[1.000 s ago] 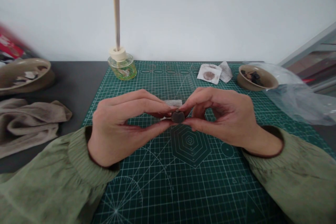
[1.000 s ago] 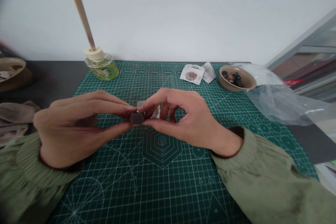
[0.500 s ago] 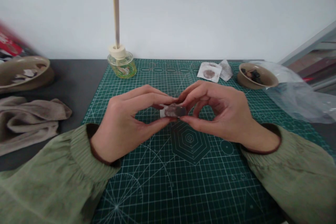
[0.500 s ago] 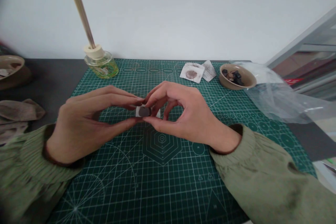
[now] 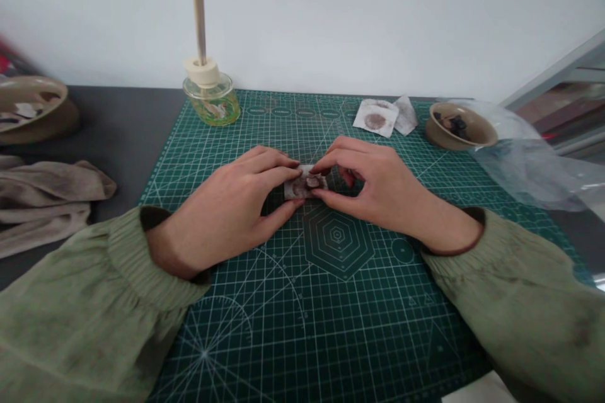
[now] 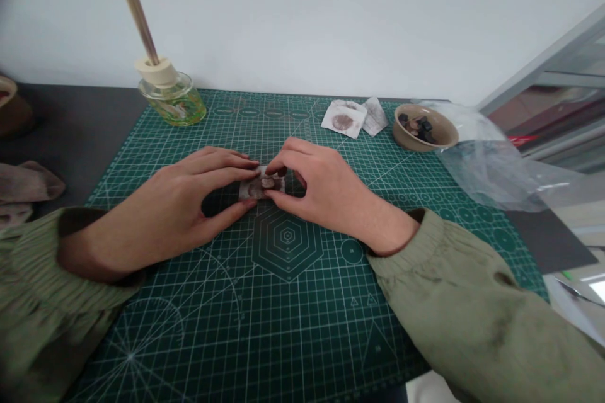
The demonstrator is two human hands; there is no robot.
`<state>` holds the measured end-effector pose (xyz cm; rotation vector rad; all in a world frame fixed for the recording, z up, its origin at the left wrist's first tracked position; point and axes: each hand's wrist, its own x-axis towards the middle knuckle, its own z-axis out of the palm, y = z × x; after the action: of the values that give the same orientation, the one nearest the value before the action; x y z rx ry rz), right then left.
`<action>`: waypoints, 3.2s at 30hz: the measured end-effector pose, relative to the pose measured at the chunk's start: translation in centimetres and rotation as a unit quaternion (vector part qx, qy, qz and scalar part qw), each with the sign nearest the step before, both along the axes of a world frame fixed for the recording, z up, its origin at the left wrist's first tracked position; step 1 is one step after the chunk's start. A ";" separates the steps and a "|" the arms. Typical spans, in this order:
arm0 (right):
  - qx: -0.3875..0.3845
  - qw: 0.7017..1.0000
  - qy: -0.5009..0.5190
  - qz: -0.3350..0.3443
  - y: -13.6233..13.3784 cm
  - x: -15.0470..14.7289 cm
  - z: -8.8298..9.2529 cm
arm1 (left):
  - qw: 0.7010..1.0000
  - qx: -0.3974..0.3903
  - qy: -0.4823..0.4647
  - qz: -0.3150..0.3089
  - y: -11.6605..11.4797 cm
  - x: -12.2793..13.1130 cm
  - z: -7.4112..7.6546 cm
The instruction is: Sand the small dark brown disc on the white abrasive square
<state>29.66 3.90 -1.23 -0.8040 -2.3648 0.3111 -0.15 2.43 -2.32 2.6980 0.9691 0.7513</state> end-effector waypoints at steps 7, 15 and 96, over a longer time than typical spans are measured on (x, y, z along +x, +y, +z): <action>-0.033 0.999 -0.010 -0.013 0.1 -0.1 -0.2 | 1.000 -0.004 0.030 0.009 0.0 -0.1 0.1; -0.053 0.998 -0.026 -0.026 0.3 -0.5 0.1 | 0.998 0.023 0.056 0.007 -0.3 0.0 0.9; -0.056 0.998 -0.020 -0.036 0.6 -0.8 0.0 | 0.998 -0.013 0.041 0.044 -0.3 -0.2 0.7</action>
<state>28.83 4.53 -1.22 -0.9550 -2.3664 0.4044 -0.37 2.14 -1.59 2.6974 1.1142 0.6432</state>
